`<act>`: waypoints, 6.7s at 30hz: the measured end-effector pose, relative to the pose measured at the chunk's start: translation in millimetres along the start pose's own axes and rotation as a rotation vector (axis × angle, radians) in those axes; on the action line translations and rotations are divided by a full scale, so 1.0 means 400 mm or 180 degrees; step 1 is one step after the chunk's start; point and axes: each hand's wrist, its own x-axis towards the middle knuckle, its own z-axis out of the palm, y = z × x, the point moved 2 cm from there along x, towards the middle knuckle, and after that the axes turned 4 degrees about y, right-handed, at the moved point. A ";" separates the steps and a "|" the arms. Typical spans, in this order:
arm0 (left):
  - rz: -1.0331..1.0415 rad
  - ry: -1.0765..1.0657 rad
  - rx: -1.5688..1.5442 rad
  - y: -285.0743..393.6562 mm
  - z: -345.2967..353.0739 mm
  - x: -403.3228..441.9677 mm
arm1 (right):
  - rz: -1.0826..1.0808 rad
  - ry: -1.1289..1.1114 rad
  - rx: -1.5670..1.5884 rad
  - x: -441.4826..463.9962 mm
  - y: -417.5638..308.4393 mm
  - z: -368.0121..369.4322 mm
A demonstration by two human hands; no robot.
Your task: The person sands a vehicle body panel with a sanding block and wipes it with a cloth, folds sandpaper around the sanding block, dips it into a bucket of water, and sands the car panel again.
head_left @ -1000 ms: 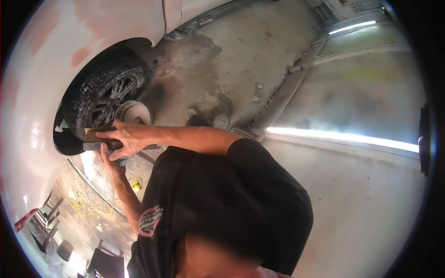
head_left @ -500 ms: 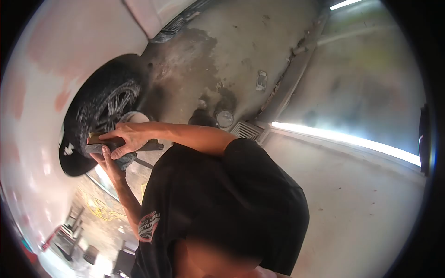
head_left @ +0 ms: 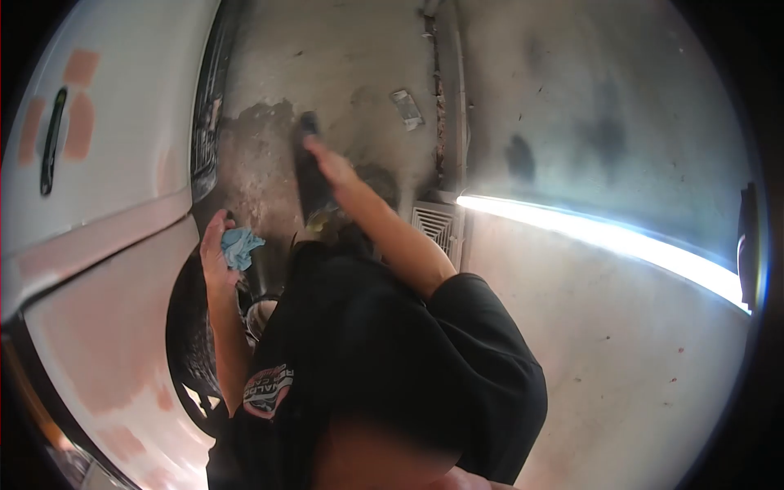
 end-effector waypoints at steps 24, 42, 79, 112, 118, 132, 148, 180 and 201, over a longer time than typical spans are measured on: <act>-0.0267 -0.2395 0.4946 -0.786 0.880 1.514 | 0.0036 0.1151 0.2274 0.570 -0.361 -0.557; 0.0487 -0.2483 0.5519 -1.755 1.171 1.824 | 0.0097 0.1240 0.2484 0.892 -0.025 -0.839; 0.4762 -0.1558 0.3479 0.351 0.932 0.538 | -0.1368 -0.1804 0.1080 0.356 -0.857 0.061; 0.2181 -0.0089 0.0795 0.306 0.973 -0.203 | 0.0554 -0.2940 -0.0747 -0.210 -0.876 0.149; 0.1930 -0.0088 0.0729 0.340 0.939 -0.167 | 0.0603 -0.3231 -0.1149 -0.189 -0.815 0.247; 0.2104 0.0737 0.1595 0.324 0.915 -0.122 | 0.0595 -0.3517 -0.0451 -0.158 -0.800 0.253; 0.2697 0.1045 0.1034 0.246 0.984 -0.066 | -0.1877 -0.4198 -0.1955 -0.154 -0.818 0.267; 0.3187 0.1906 0.0632 0.071 0.882 -0.298 | -0.3550 -0.5155 -0.2403 -0.326 -0.552 0.284; 0.1815 0.2900 -0.0717 -0.305 0.166 -0.830 | -0.0493 -0.5241 -0.4326 -0.569 0.422 0.274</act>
